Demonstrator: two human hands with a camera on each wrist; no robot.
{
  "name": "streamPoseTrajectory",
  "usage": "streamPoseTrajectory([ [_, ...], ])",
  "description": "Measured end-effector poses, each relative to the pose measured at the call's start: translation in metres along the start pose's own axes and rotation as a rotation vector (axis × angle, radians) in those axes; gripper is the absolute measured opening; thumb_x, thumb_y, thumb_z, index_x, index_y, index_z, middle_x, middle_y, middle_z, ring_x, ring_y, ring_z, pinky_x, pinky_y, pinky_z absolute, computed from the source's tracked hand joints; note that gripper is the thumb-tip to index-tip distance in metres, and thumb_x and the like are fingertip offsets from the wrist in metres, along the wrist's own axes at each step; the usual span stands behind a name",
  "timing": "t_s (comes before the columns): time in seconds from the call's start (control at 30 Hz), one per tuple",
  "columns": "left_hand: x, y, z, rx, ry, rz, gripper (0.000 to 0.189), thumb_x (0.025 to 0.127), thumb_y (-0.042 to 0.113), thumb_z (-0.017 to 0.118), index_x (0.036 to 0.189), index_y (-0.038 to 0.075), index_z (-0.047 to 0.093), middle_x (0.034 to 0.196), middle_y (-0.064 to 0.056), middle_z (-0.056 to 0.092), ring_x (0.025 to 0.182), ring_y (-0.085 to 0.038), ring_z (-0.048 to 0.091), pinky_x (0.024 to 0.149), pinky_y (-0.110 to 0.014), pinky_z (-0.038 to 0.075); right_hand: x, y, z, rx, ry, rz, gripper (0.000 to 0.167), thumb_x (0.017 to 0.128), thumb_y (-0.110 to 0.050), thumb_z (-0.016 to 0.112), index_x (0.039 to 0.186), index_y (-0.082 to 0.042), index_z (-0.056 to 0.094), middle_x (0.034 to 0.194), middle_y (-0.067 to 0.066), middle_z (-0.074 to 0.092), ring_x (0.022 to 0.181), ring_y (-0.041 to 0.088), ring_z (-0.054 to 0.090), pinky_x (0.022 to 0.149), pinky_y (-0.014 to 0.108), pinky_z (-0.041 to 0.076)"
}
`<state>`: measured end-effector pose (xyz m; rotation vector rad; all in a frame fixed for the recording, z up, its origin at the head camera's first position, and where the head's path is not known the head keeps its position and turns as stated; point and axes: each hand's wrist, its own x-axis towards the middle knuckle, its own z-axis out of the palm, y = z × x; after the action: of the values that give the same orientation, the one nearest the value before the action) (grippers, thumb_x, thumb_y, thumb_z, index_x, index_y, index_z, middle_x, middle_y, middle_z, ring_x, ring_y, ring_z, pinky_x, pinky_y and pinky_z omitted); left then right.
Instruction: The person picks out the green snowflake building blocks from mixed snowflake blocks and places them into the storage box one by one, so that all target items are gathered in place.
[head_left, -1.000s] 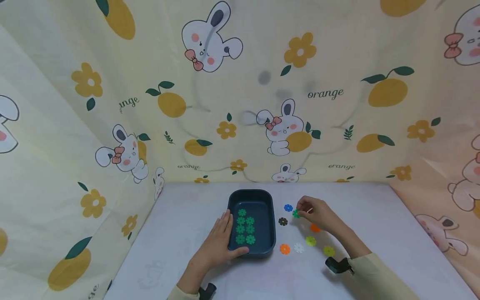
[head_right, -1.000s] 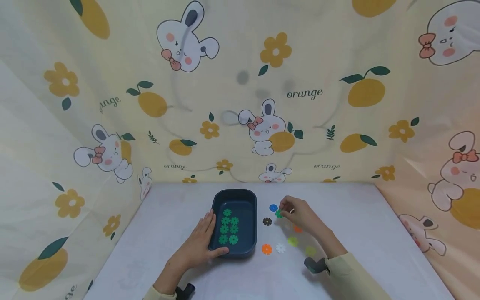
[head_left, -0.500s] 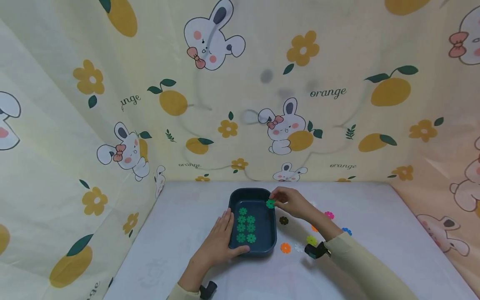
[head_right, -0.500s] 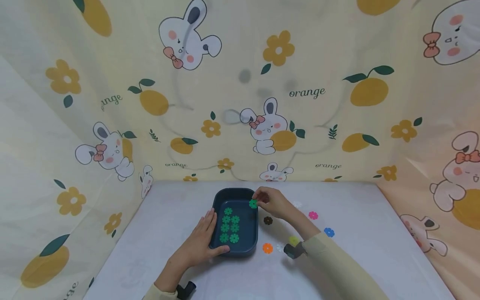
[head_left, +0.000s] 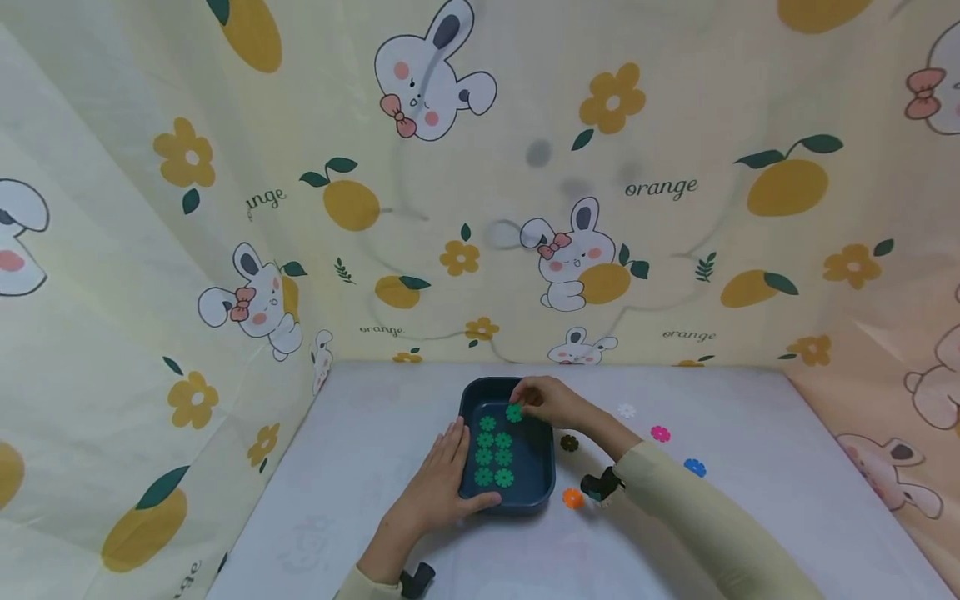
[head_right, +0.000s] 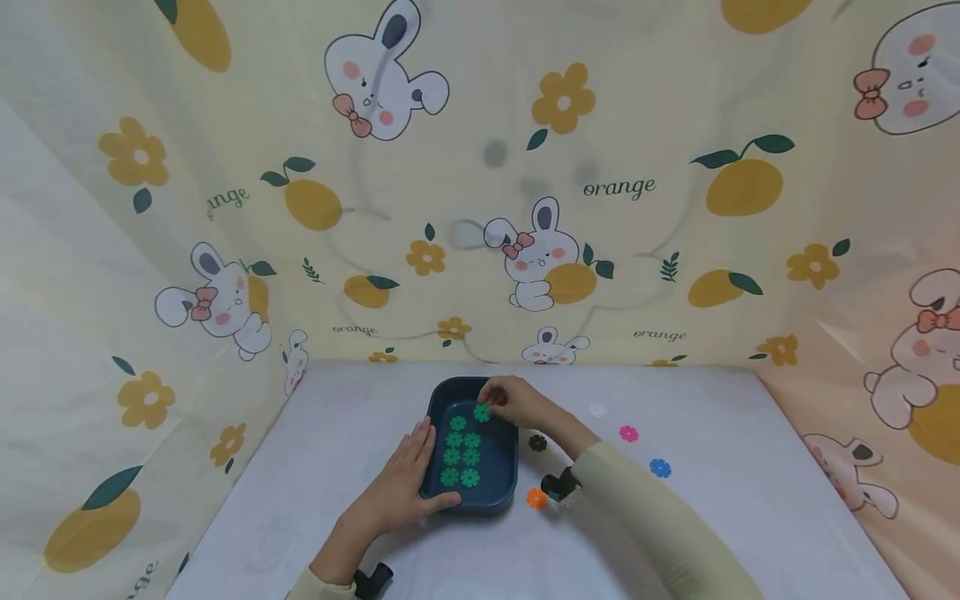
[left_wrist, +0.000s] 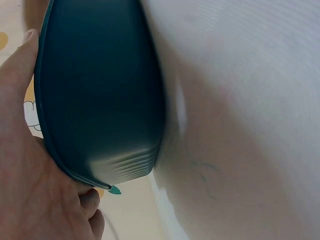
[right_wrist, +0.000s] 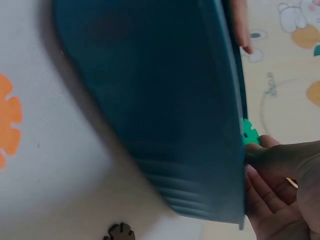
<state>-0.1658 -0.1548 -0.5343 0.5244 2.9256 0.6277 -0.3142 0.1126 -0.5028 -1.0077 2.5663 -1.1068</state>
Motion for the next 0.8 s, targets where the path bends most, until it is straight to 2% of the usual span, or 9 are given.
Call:
streamPoseTrajectory([
  [0.17, 0.0, 0.0, 0.0, -0.007, 0.004, 0.003, 0.123, 0.092, 0.078, 0.066, 0.172, 0.003, 0.011, 0.181, -0.009, -0.002, 0.168, -0.028, 0.002, 0.135, -0.051, 0.013, 0.009, 0.004, 0.006, -0.019, -0.046, -0.008, 0.018, 0.1, 0.003, 0.071, 0.111, -0.011, 0.075, 0.104, 0.0, 0.073, 0.094, 0.013, 0.066, 0.089, 0.033, 0.062],
  [0.4, -0.001, -0.001, 0.0, -0.014, 0.002, 0.002, 0.123, 0.092, 0.078, 0.066, 0.172, 0.002, 0.011, 0.181, -0.01, -0.002, 0.168, -0.028, 0.002, 0.135, -0.053, 0.014, 0.02, 0.004, 0.01, -0.036, -0.108, 0.025, 0.016, 0.099, 0.003, 0.073, 0.109, -0.009, 0.076, 0.102, 0.006, 0.073, 0.089, 0.012, 0.065, 0.084, 0.03, 0.062],
  [0.67, -0.002, 0.001, -0.002, -0.015, -0.003, 0.003, 0.121, 0.093, 0.076, 0.066, 0.172, 0.003, 0.011, 0.181, -0.01, -0.002, 0.168, -0.028, 0.002, 0.135, -0.052, 0.013, 0.033, 0.002, 0.012, -0.089, -0.15, 0.021, 0.015, 0.097, 0.002, 0.074, 0.109, -0.007, 0.075, 0.097, 0.004, 0.071, 0.086, 0.012, 0.063, 0.079, 0.029, 0.06],
  [0.8, -0.002, 0.001, -0.002, -0.019, -0.001, 0.007, 0.121, 0.093, 0.075, 0.067, 0.172, 0.002, 0.011, 0.181, -0.01, -0.002, 0.167, -0.029, 0.003, 0.135, -0.053, 0.014, 0.037, 0.0, 0.015, -0.094, -0.171, 0.052, 0.017, 0.095, 0.006, 0.073, 0.107, -0.006, 0.075, 0.098, 0.006, 0.071, 0.086, 0.014, 0.063, 0.078, 0.03, 0.06],
])
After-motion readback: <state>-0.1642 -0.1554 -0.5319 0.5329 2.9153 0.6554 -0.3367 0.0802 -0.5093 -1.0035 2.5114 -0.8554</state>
